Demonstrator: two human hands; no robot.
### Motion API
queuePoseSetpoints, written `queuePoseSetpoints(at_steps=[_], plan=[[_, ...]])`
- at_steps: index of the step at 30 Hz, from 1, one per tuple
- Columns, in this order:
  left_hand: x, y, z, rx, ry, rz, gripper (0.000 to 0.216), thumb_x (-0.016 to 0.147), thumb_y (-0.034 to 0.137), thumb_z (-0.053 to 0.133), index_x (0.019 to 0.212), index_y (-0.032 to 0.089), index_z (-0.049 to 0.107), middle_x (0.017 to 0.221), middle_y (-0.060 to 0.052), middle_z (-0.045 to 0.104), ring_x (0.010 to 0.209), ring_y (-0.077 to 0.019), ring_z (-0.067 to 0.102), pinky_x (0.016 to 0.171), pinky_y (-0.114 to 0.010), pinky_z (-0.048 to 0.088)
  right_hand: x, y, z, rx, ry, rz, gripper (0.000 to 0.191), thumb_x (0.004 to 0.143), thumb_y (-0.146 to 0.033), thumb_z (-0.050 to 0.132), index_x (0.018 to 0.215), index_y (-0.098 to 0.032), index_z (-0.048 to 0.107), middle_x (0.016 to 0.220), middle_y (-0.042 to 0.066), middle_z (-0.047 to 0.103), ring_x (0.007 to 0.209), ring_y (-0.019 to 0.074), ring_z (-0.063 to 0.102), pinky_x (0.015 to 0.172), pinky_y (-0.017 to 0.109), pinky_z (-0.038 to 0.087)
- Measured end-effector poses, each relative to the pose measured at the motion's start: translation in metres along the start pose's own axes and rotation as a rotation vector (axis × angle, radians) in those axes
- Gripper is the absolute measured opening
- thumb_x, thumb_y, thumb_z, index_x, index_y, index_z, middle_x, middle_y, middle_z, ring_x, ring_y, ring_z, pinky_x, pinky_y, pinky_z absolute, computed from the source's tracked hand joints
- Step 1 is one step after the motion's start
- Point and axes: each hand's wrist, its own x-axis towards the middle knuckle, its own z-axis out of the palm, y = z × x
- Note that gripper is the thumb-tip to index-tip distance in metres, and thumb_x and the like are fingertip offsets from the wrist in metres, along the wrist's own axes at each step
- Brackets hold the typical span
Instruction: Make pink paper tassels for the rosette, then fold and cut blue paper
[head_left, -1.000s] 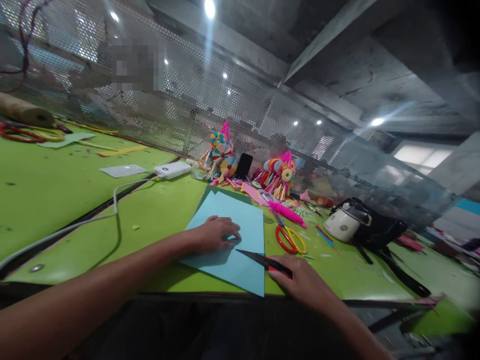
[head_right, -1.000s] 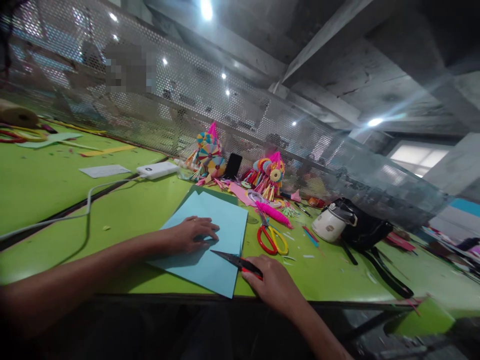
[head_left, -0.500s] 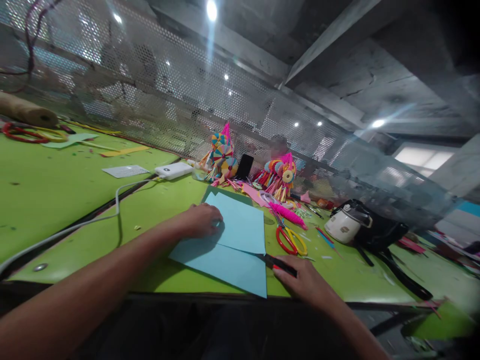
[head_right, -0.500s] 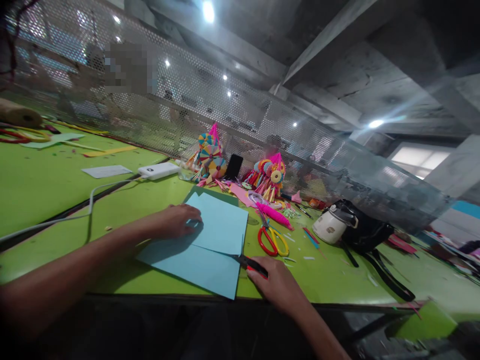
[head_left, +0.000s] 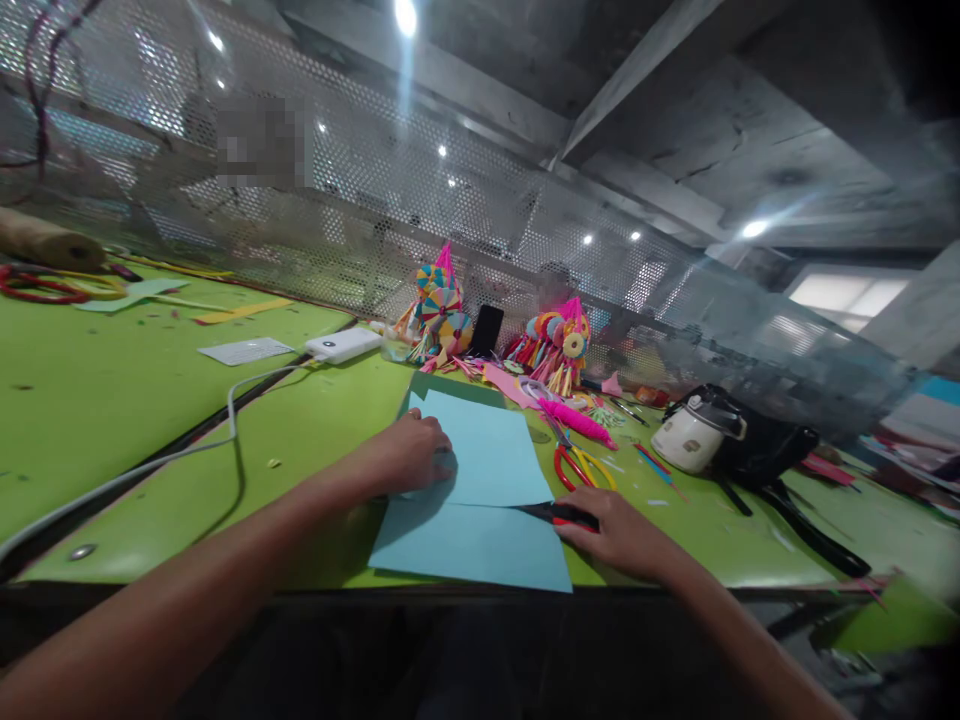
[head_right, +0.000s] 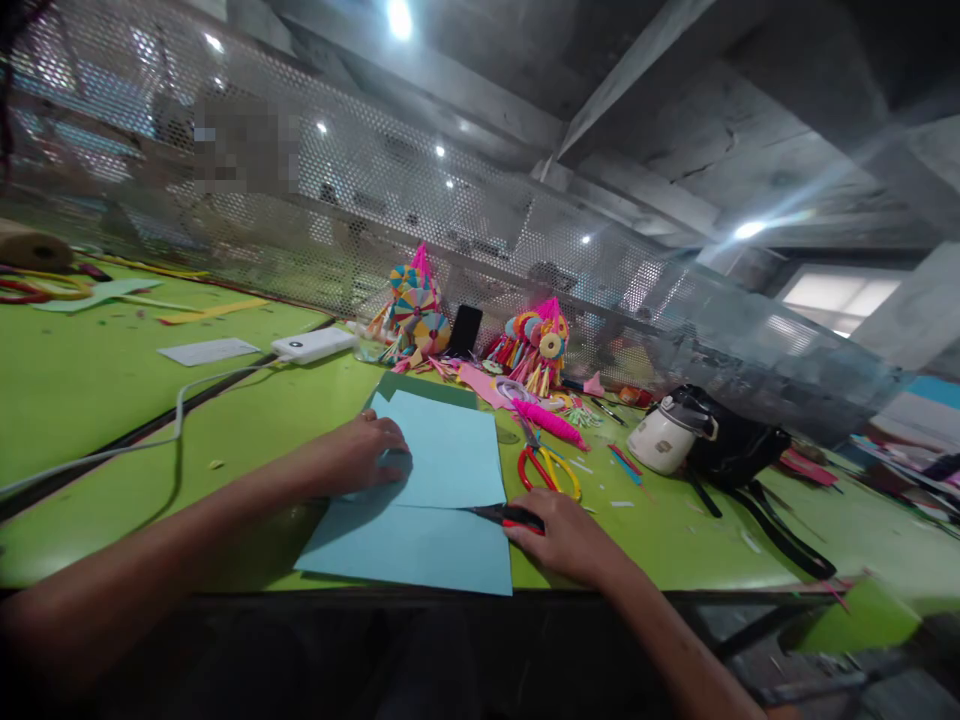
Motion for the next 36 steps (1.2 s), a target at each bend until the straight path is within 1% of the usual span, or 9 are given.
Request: queuePoseSetpoints(at_steps=[3, 6, 9, 12, 16, 19, 22, 30, 36], plan=[[-0.003, 0.008, -0.001, 0.077, -0.013, -0.038, 0.025, 0.077, 0.041, 0.058, 0.090, 0.023, 0.070, 0.100, -0.010, 0.064, 0.095, -0.0279, 0.053, 0.089, -0.044, 0.034, -0.001, 0.007, -0.004, -0.030, -0.002, -0.014, 0.033, 0.083, -0.042, 0.055, 0.106, -0.022, 0.068, 0.102, 0.008, 0.069, 0.093, 0.0238, 0.062, 0.085, 0.034, 0.044], [-0.005, 0.014, -0.002, 0.191, 0.047, -0.064, 0.028, 0.076, 0.047, 0.059, 0.092, 0.025, 0.069, 0.107, -0.012, 0.061, 0.105, -0.0345, 0.046, 0.088, -0.051, 0.032, 0.000, 0.012, -0.004, -0.030, -0.010, -0.038, 0.034, 0.082, -0.042, 0.056, 0.106, -0.021, 0.067, 0.105, 0.007, 0.068, 0.096, 0.0234, 0.061, 0.087, 0.034, 0.043], [-0.004, 0.016, 0.000, 0.238, 0.086, 0.078, 0.024, 0.080, 0.040, 0.057, 0.096, 0.025, 0.066, 0.115, -0.010, 0.058, 0.111, -0.0328, 0.042, 0.091, -0.049, 0.031, 0.000, 0.011, -0.002, 0.001, 0.007, -0.021, 0.040, 0.082, -0.042, 0.057, 0.115, -0.019, 0.061, 0.108, 0.008, 0.067, 0.096, 0.0226, 0.061, 0.085, 0.032, 0.044], [0.000, 0.011, 0.002, 0.174, 0.024, 0.207, 0.020, 0.084, 0.029, 0.052, 0.097, 0.023, 0.066, 0.105, -0.009, 0.061, 0.100, -0.0253, 0.049, 0.087, -0.039, 0.037, 0.001, 0.005, -0.001, 0.059, 0.015, -0.032, 0.040, 0.084, -0.039, 0.055, 0.119, -0.020, 0.054, 0.101, 0.006, 0.066, 0.085, 0.0192, 0.060, 0.076, 0.029, 0.045], [0.006, 0.001, 0.005, 0.027, -0.009, 0.229, 0.023, 0.085, 0.030, 0.054, 0.102, 0.023, 0.067, 0.103, -0.008, 0.060, 0.095, -0.0215, 0.052, 0.088, -0.034, 0.039, 0.001, -0.002, 0.002, 0.089, 0.037, -0.088, 0.025, 0.086, -0.038, 0.053, 0.102, -0.019, 0.055, 0.091, 0.004, 0.062, 0.078, 0.0162, 0.056, 0.070, 0.027, 0.043], [0.008, -0.007, 0.008, -0.072, -0.013, 0.192, 0.025, 0.083, 0.036, 0.059, 0.103, 0.025, 0.068, 0.106, -0.007, 0.059, 0.096, -0.0214, 0.053, 0.089, -0.034, 0.040, 0.003, -0.004, 0.005, 0.109, 0.041, -0.098, 0.021, 0.086, -0.039, 0.055, 0.093, -0.019, 0.054, 0.085, 0.002, 0.059, 0.074, 0.0153, 0.053, 0.066, 0.027, 0.041], [0.009, -0.013, 0.012, -0.101, 0.008, 0.192, 0.026, 0.081, 0.039, 0.061, 0.103, 0.027, 0.068, 0.107, -0.007, 0.059, 0.096, -0.0215, 0.054, 0.090, -0.034, 0.041, 0.004, -0.005, 0.007, 0.134, 0.043, -0.111, 0.019, 0.086, -0.038, 0.055, 0.090, -0.019, 0.054, 0.085, 0.002, 0.059, 0.074, 0.0149, 0.053, 0.066, 0.027, 0.040], [0.008, -0.021, 0.017, -0.057, 0.021, 0.252, 0.029, 0.084, 0.046, 0.056, 0.106, 0.030, 0.066, 0.109, -0.006, 0.057, 0.099, -0.0231, 0.053, 0.088, -0.038, 0.041, 0.000, -0.006, 0.006, 0.161, 0.030, -0.082, 0.019, 0.086, -0.036, 0.055, 0.096, -0.019, 0.056, 0.088, 0.002, 0.061, 0.078, 0.0159, 0.055, 0.070, 0.028, 0.041], [0.008, -0.023, 0.018, -0.059, 0.024, 0.253, 0.029, 0.085, 0.045, 0.056, 0.106, 0.029, 0.066, 0.110, -0.007, 0.057, 0.100, -0.0233, 0.053, 0.088, -0.039, 0.041, 0.004, -0.010, 0.010, 0.164, 0.038, -0.093, 0.021, 0.086, -0.036, 0.055, 0.097, -0.019, 0.056, 0.091, 0.003, 0.062, 0.081, 0.0167, 0.056, 0.071, 0.029, 0.042]])
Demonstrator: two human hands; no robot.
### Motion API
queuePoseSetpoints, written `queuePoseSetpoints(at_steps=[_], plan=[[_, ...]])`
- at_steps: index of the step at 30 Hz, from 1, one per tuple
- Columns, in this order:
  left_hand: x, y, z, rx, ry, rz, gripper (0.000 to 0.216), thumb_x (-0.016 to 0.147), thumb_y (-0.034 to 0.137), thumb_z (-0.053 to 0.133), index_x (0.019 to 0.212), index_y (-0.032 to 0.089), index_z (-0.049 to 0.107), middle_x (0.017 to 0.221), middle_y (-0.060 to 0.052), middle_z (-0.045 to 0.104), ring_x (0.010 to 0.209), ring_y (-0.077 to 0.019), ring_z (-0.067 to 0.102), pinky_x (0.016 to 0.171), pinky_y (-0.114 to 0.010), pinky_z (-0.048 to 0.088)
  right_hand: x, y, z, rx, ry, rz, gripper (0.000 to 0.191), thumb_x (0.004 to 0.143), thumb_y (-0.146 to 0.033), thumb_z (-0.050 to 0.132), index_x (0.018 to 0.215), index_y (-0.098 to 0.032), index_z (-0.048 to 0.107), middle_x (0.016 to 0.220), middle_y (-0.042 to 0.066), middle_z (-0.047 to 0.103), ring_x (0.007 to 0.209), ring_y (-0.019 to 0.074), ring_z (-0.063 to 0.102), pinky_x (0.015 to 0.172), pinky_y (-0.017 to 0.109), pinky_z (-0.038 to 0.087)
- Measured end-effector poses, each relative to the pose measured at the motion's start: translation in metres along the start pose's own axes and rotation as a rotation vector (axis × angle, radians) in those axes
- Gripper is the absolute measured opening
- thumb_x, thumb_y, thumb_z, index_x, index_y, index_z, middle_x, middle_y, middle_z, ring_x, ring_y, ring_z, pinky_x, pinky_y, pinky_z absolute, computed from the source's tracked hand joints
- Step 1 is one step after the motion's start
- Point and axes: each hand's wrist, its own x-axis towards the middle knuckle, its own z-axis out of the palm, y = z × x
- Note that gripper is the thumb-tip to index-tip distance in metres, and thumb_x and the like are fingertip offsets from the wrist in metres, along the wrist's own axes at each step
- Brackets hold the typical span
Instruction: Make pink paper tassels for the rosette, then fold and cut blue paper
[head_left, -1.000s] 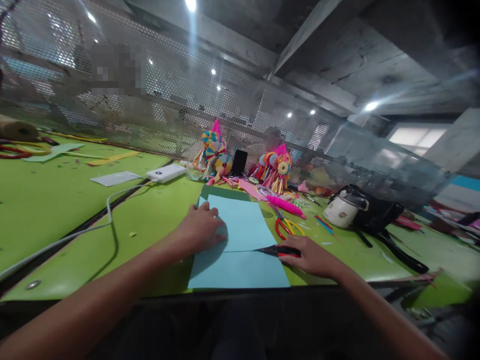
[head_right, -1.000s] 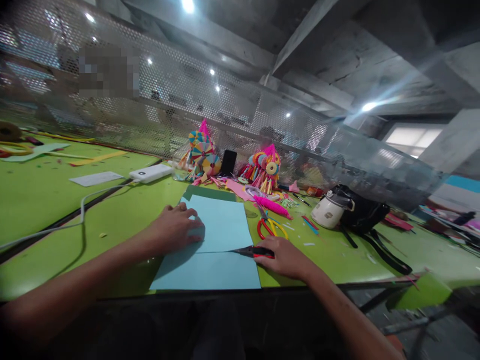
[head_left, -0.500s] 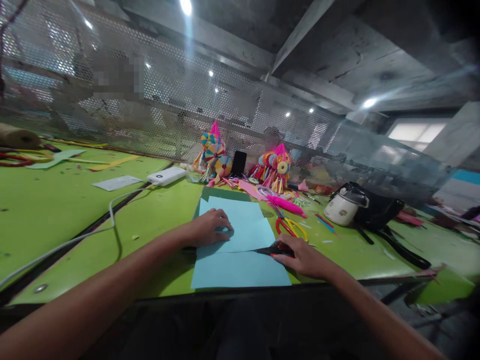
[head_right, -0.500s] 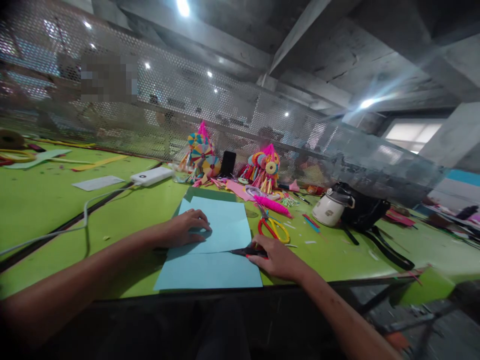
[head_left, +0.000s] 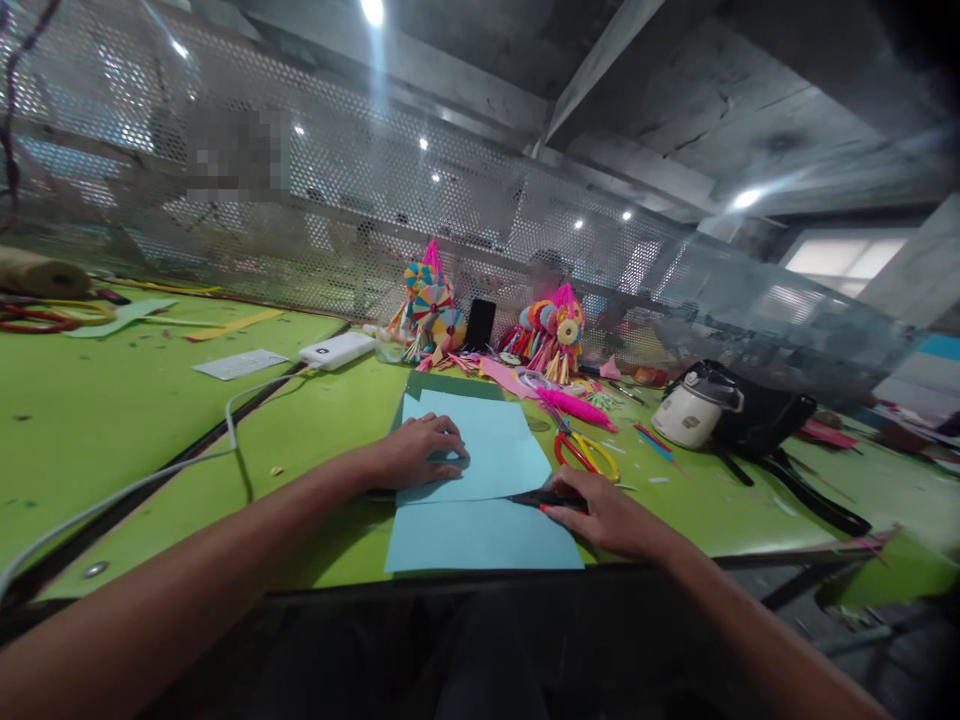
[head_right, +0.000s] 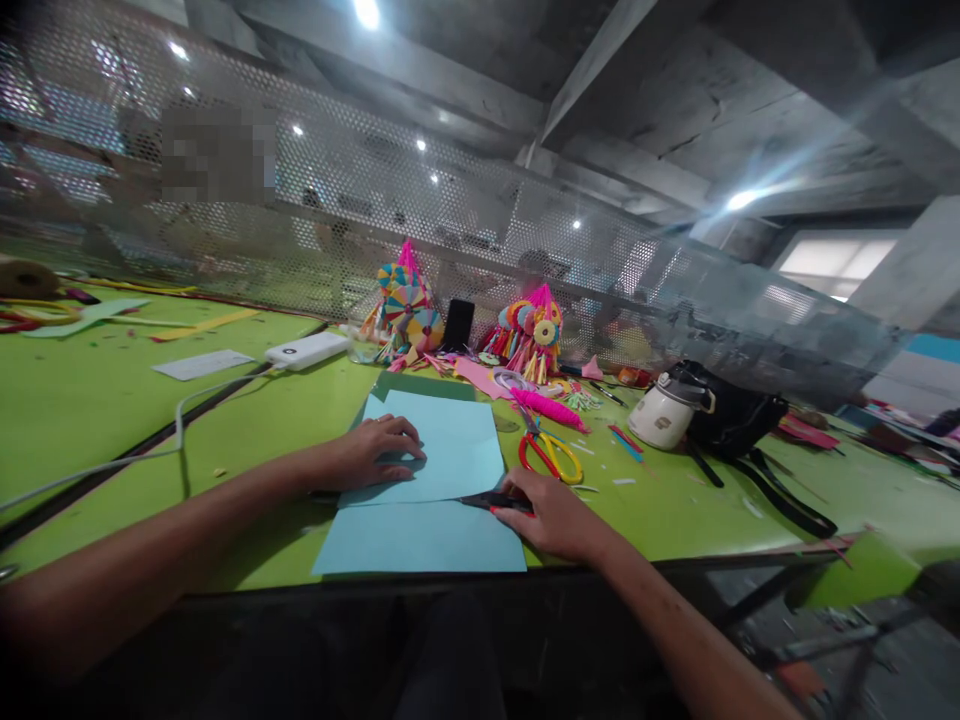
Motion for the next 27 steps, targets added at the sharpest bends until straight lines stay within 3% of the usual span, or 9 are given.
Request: queuePoseSetpoints(at_steps=[8, 27], plan=[[0.001, 0.002, -0.001, -0.013, -0.006, -0.008, 0.029, 0.084, 0.046, 0.056, 0.106, 0.029, 0.065, 0.111, -0.006, 0.057, 0.100, -0.0226, 0.053, 0.089, -0.038, 0.041, -0.008, -0.001, -0.002, 0.020, 0.006, 0.043, 0.023, 0.086, -0.040, 0.055, 0.095, -0.020, 0.057, 0.089, 0.003, 0.062, 0.078, 0.0164, 0.056, 0.070, 0.028, 0.042], [0.001, 0.009, -0.005, -0.013, -0.024, -0.041, 0.028, 0.084, 0.043, 0.058, 0.106, 0.028, 0.066, 0.111, -0.008, 0.057, 0.101, -0.0230, 0.053, 0.090, -0.038, 0.041, 0.007, -0.015, 0.002, 0.016, -0.047, 0.028, 0.020, 0.086, -0.038, 0.056, 0.092, -0.020, 0.056, 0.085, 0.002, 0.061, 0.074, 0.0153, 0.054, 0.064, 0.027, 0.039]])
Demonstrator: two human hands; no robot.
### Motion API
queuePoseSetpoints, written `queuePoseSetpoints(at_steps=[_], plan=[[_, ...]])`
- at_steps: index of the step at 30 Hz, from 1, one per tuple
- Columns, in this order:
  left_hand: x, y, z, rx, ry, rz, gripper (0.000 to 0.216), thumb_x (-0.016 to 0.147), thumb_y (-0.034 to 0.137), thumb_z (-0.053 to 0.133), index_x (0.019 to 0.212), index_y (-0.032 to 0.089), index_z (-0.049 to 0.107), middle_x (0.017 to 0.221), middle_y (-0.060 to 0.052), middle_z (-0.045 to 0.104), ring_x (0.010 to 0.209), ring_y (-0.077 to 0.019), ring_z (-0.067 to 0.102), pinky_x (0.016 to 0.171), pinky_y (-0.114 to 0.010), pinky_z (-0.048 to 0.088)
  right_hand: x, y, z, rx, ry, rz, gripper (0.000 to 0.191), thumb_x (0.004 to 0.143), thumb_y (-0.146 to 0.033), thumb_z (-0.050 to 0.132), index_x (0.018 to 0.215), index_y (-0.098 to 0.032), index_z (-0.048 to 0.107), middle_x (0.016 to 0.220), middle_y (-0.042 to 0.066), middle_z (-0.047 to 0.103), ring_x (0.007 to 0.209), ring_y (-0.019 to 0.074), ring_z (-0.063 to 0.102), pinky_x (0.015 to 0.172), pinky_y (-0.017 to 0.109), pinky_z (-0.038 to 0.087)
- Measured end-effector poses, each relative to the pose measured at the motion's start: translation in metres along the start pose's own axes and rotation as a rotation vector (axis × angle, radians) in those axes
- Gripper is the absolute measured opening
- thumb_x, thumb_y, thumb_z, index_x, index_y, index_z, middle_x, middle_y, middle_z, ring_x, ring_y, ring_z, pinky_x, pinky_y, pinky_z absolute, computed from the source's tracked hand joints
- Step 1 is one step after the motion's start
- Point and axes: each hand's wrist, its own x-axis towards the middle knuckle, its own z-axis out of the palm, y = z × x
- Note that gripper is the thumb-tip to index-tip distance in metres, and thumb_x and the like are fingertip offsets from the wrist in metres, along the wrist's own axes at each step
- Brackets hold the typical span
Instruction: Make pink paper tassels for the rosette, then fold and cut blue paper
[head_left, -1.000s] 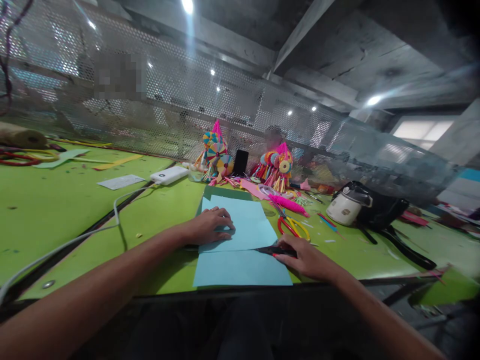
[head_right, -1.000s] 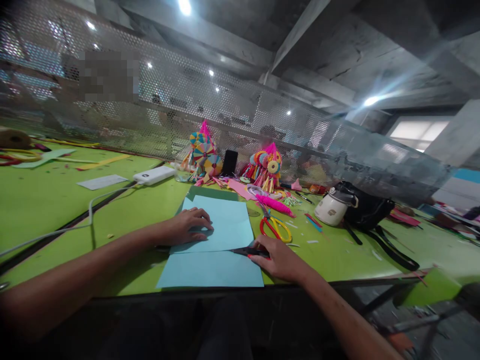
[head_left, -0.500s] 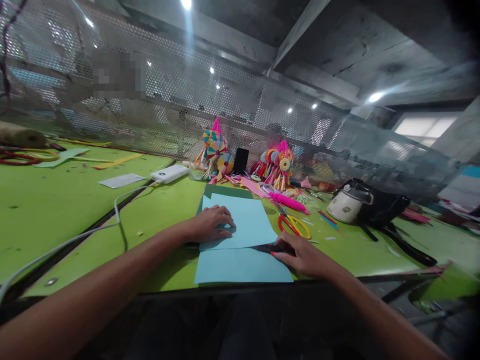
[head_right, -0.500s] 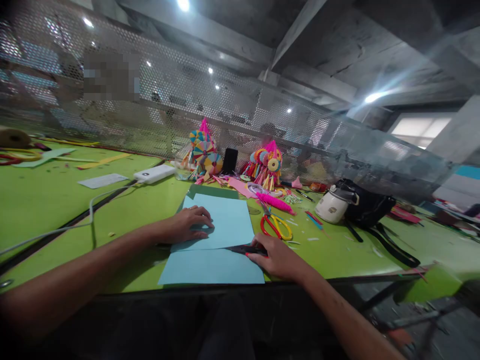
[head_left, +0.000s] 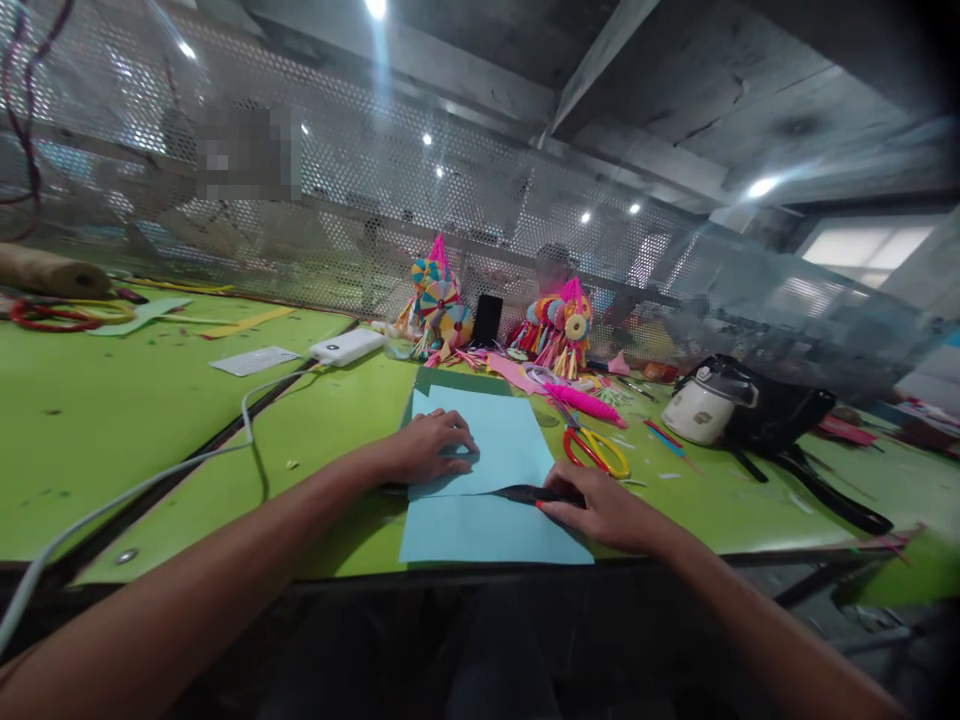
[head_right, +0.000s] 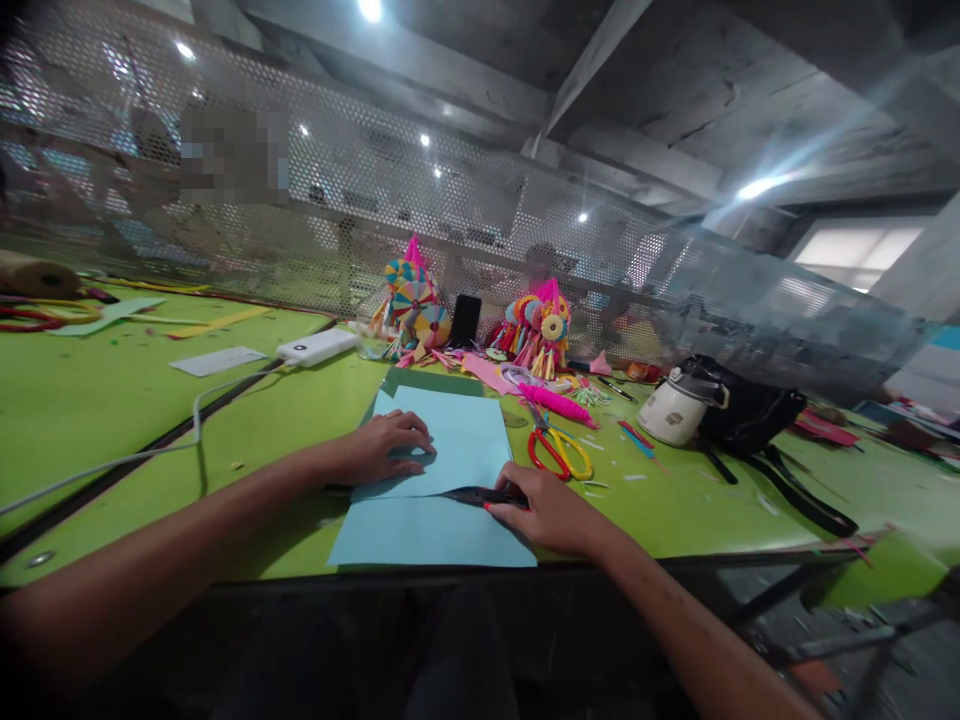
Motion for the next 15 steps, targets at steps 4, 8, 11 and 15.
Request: queuePoseSetpoints(at_steps=[4, 8, 11, 15], plan=[[0.000, 0.000, 0.000, -0.005, 0.006, 0.011, 0.029, 0.084, 0.045, 0.057, 0.105, 0.028, 0.066, 0.110, -0.008, 0.057, 0.100, -0.0234, 0.053, 0.089, -0.038, 0.041, -0.001, -0.003, -0.001, 0.005, 0.000, 0.032, 0.021, 0.086, -0.040, 0.055, 0.092, -0.020, 0.056, 0.081, 0.002, 0.061, 0.071, 0.0153, 0.054, 0.062, 0.027, 0.039], [0.000, 0.000, 0.000, -0.005, 0.019, 0.013, 0.028, 0.084, 0.045, 0.057, 0.105, 0.028, 0.066, 0.110, -0.008, 0.057, 0.100, -0.0230, 0.053, 0.089, -0.038, 0.041, 0.003, -0.009, 0.000, 0.029, -0.002, 0.022, 0.020, 0.085, -0.039, 0.057, 0.093, -0.020, 0.057, 0.081, 0.001, 0.061, 0.070, 0.0145, 0.054, 0.062, 0.026, 0.039], [0.000, 0.001, 0.000, -0.001, 0.006, -0.001, 0.029, 0.084, 0.044, 0.058, 0.105, 0.027, 0.066, 0.111, -0.008, 0.057, 0.101, -0.0229, 0.053, 0.090, -0.038, 0.041, 0.006, -0.013, 0.003, 0.026, 0.003, 0.017, 0.019, 0.084, -0.037, 0.057, 0.093, -0.020, 0.057, 0.082, 0.002, 0.062, 0.072, 0.0151, 0.055, 0.062, 0.026, 0.039], [0.001, 0.001, 0.001, -0.001, 0.003, -0.002, 0.029, 0.083, 0.044, 0.059, 0.105, 0.028, 0.067, 0.111, -0.007, 0.056, 0.102, -0.0230, 0.052, 0.090, -0.037, 0.041, 0.008, -0.016, 0.004, 0.025, 0.005, 0.023, 0.020, 0.084, -0.038, 0.057, 0.094, -0.020, 0.057, 0.085, 0.003, 0.062, 0.073, 0.0155, 0.055, 0.063, 0.027, 0.039]])
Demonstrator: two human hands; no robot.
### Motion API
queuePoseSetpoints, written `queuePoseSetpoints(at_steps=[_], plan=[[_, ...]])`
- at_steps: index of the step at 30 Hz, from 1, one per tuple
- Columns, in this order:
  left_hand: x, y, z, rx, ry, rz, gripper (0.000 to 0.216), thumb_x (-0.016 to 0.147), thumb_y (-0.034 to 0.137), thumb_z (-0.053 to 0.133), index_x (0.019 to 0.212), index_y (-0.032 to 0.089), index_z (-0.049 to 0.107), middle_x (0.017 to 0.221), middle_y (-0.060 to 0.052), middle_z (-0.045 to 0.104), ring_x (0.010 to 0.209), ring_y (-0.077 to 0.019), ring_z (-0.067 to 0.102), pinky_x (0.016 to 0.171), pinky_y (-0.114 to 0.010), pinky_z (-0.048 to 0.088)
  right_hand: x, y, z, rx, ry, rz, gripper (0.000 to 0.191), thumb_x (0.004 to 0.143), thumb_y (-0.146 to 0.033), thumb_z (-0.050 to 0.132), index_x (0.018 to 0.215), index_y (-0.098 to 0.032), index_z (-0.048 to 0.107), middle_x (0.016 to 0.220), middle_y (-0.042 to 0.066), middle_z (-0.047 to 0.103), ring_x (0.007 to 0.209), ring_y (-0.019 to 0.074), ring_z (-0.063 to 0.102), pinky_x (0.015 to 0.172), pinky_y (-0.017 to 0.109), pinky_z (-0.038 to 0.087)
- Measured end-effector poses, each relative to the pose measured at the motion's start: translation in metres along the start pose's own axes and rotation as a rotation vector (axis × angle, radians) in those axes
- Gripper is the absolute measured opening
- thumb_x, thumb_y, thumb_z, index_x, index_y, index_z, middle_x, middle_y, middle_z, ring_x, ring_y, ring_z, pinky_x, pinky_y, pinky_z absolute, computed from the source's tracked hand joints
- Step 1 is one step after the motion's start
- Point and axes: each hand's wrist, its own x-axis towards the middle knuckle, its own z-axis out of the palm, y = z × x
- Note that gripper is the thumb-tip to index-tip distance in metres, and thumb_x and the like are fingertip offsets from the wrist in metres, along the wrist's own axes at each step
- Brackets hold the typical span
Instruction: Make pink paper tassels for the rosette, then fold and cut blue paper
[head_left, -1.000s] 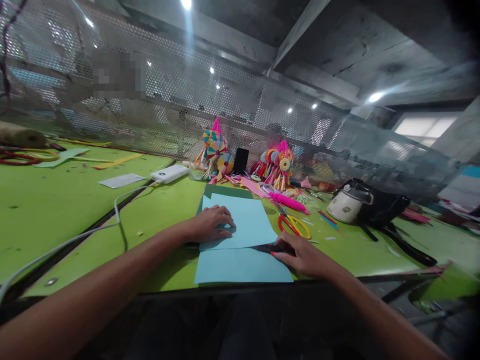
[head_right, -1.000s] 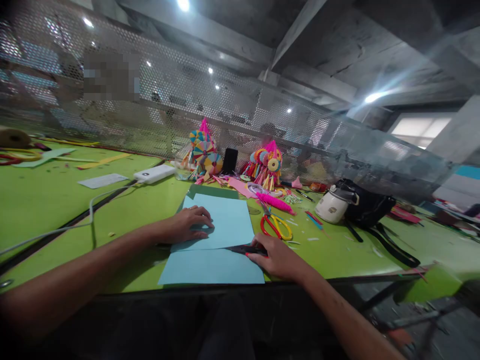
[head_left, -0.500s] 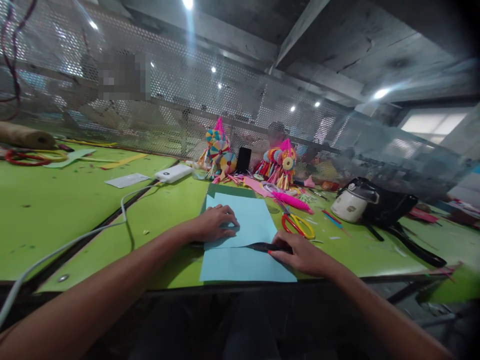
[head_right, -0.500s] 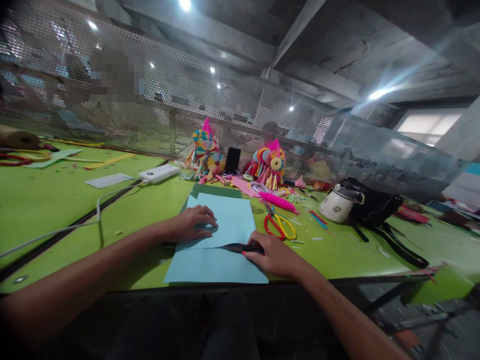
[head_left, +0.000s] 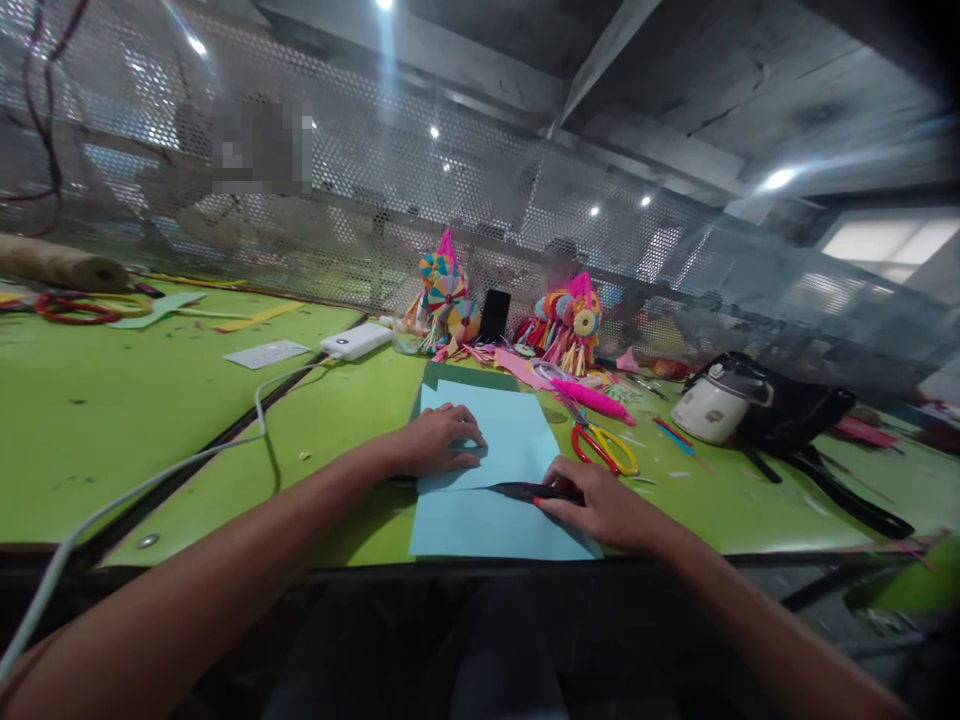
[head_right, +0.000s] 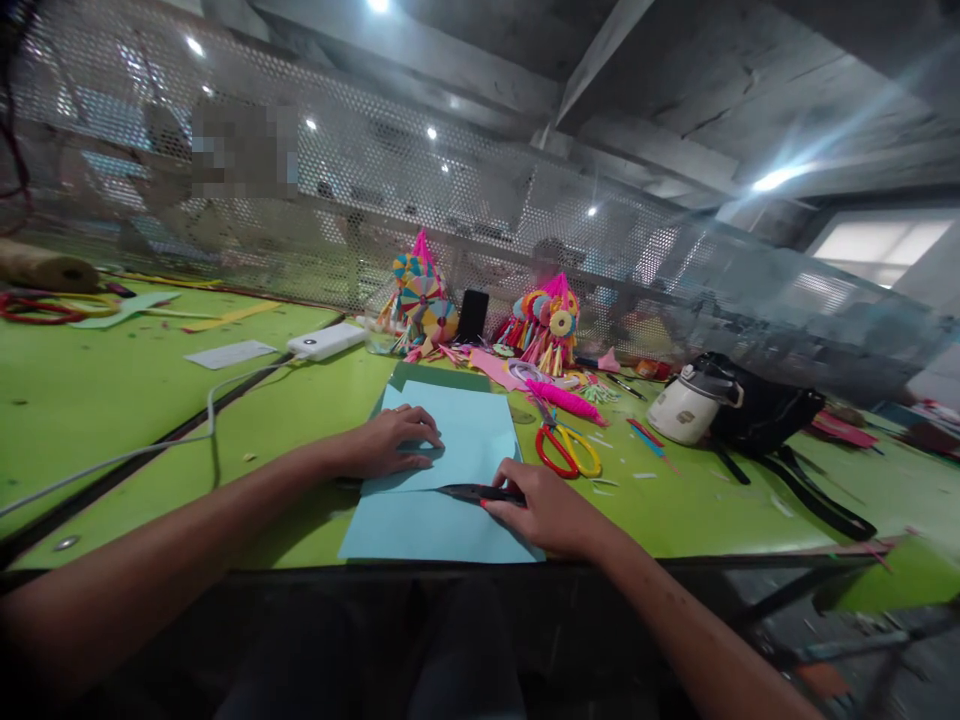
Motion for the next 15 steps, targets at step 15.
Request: queuePoseSetpoints(at_steps=[15], plan=[[-0.001, 0.005, -0.001, 0.026, -0.022, -0.032, 0.029, 0.083, 0.045, 0.058, 0.108, 0.031, 0.065, 0.114, -0.006, 0.055, 0.104, -0.0241, 0.051, 0.092, -0.039, 0.038, 0.013, -0.007, 0.008, -0.013, -0.023, -0.044, 0.025, 0.085, -0.044, 0.055, 0.092, -0.020, 0.056, 0.071, -0.001, 0.057, 0.063, 0.0133, 0.049, 0.058, 0.025, 0.035]])
